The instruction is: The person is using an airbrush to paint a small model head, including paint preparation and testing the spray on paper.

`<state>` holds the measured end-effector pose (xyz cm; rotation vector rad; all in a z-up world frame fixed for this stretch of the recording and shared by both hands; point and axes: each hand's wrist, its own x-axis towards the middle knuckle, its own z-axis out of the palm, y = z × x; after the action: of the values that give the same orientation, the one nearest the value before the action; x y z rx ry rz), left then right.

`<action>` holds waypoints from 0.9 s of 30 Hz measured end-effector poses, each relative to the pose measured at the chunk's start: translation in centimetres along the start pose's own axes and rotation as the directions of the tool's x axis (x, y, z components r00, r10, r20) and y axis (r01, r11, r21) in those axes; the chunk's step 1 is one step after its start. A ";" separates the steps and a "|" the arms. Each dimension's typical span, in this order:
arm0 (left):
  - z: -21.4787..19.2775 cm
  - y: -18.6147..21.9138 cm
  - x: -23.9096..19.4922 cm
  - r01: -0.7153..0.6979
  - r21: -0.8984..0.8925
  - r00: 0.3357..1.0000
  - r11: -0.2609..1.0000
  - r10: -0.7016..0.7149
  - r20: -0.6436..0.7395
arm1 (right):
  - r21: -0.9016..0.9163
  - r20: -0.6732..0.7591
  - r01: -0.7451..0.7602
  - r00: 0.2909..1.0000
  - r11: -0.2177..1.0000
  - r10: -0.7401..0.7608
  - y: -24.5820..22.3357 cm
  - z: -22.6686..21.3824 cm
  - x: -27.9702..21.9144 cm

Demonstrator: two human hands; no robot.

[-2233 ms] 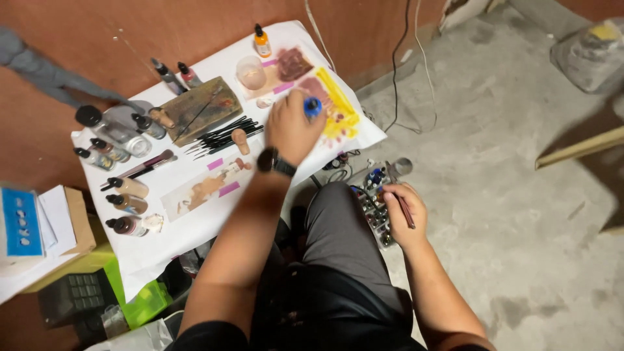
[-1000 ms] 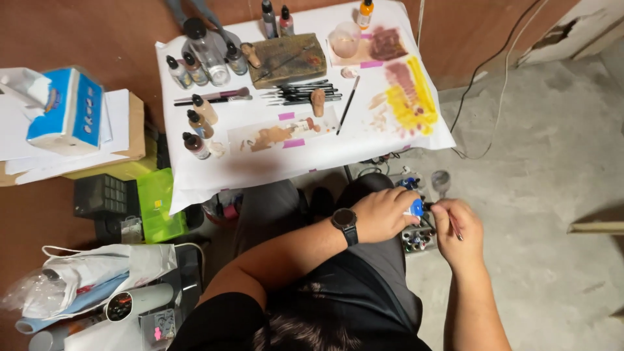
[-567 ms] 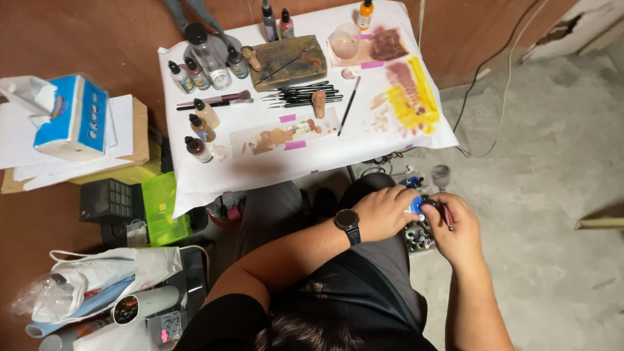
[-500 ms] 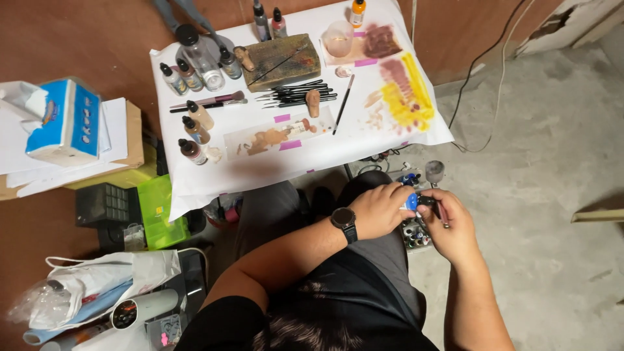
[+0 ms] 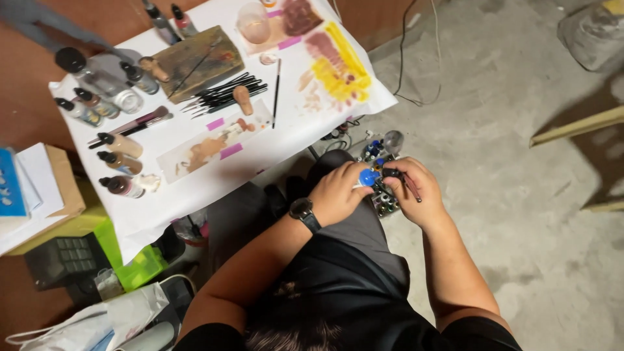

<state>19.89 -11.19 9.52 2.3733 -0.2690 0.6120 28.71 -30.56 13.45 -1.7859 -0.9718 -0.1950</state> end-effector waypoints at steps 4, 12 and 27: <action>-0.6 -0.6 1.0 0.033 -0.221 0.999 0.975 -0.030 0.016 | 0.008 -0.117 0.046 0.992 0.999 -0.044 3.0 -0.6 -1.7; -3.5 1.7 6.0 -0.109 -0.202 0.994 0.973 0.111 0.001 | 0.049 -0.240 0.133 0.964 0.990 -0.118 4.6 1.1 -3.7; -3.3 3.6 9.6 -0.370 0.348 0.928 0.862 0.358 0.102 | 0.109 -0.295 0.124 0.952 0.986 -0.087 6.0 1.6 -5.4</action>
<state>25.83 -12.06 18.49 2.7120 -0.6865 0.8593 28.77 -32.76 5.50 -1.5391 -0.8483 -0.4408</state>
